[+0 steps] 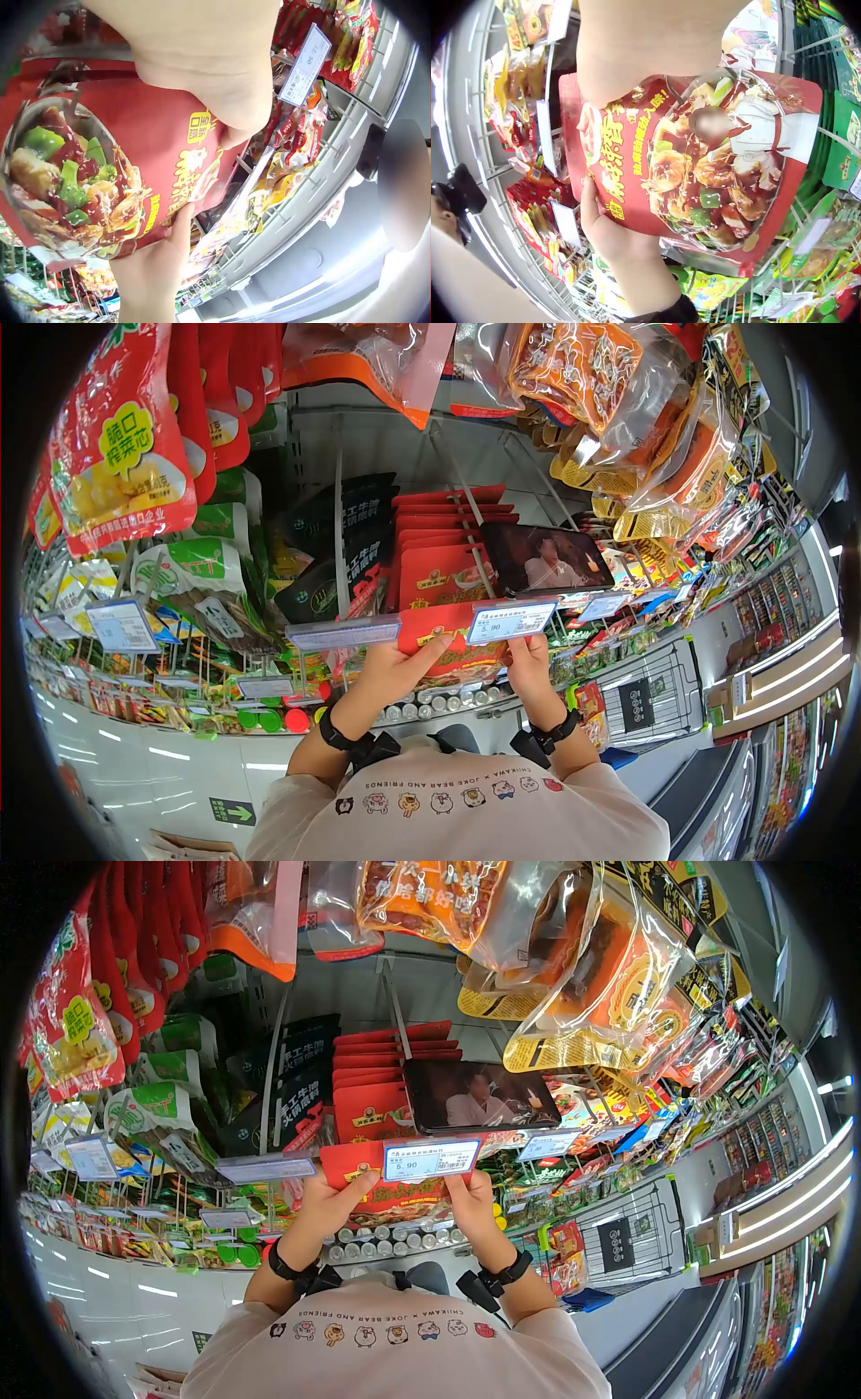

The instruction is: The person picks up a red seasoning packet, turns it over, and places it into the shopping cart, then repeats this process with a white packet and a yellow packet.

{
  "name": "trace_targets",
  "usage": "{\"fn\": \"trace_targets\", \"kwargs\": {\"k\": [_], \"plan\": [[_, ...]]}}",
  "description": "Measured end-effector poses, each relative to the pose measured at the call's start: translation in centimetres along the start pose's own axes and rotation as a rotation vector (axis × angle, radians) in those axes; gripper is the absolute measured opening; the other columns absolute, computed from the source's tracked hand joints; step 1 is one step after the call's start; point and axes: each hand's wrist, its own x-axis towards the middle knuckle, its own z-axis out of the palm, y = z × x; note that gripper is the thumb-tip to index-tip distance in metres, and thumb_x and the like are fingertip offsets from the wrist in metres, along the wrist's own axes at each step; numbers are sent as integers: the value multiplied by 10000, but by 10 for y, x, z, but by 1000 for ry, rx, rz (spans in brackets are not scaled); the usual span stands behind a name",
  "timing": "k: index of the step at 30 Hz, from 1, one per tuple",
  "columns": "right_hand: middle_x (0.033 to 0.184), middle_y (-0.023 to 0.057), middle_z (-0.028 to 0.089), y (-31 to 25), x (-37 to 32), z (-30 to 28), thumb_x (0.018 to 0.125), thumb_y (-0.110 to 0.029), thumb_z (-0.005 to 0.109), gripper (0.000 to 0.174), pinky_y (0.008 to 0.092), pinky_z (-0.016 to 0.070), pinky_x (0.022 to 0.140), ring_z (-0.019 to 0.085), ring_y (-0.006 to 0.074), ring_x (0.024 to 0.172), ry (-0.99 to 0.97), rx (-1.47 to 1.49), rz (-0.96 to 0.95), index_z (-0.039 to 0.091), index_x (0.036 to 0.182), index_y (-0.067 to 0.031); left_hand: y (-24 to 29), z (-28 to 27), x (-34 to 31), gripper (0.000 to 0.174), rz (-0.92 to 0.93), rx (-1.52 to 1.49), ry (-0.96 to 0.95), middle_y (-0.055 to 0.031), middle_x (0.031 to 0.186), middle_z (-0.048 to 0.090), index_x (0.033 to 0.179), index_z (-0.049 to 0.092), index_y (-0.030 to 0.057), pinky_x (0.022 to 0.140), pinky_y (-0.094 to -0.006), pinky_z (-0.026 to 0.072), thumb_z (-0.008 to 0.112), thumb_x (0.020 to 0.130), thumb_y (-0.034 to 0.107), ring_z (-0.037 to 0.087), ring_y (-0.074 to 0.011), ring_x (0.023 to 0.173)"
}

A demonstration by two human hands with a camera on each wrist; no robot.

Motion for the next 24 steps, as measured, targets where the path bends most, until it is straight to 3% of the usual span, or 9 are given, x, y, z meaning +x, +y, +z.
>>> {"fn": "trace_targets", "kwargs": {"k": [10,13,19,22,24], "plan": [[626,-4,571,1,-1,-2,863,-201,539,228,180,357,458,461,28,495,57,-11,79,613,753,-16,0,1,7,192,-5,82,26,-50,837,638,945,609,-10,650,-232,458,600,818,133,574,-87,731],[619,5,568,3,1,-1,861,-183,529,223,176,381,424,464,33,474,85,4,101,614,741,-14,-4,0,10,173,16,94,32,-67,835,645,945,610,-24,657,-238,473,596,796,63,595,-97,729],[611,19,564,-2,2,2,860,-170,509,220,184,400,334,485,51,465,97,29,141,617,747,-15,-3,3,15,160,38,65,68,-95,766,651,865,628,-31,623,-257,461,615,792,111,607,-139,665],[622,17,571,-7,2,10,856,-146,507,196,181,394,339,493,47,478,135,74,110,619,765,-14,-5,3,14,164,66,42,70,-94,757,652,862,631,-28,609,-255,462,621,787,117,607,-136,648],[772,14,606,-6,0,5,870,-120,476,144,167,405,465,552,55,632,51,58,112,592,923,-52,-8,0,13,163,45,69,78,-94,749,652,855,634,-24,603,-254,464,626,782,122,607,-136,633]]}}
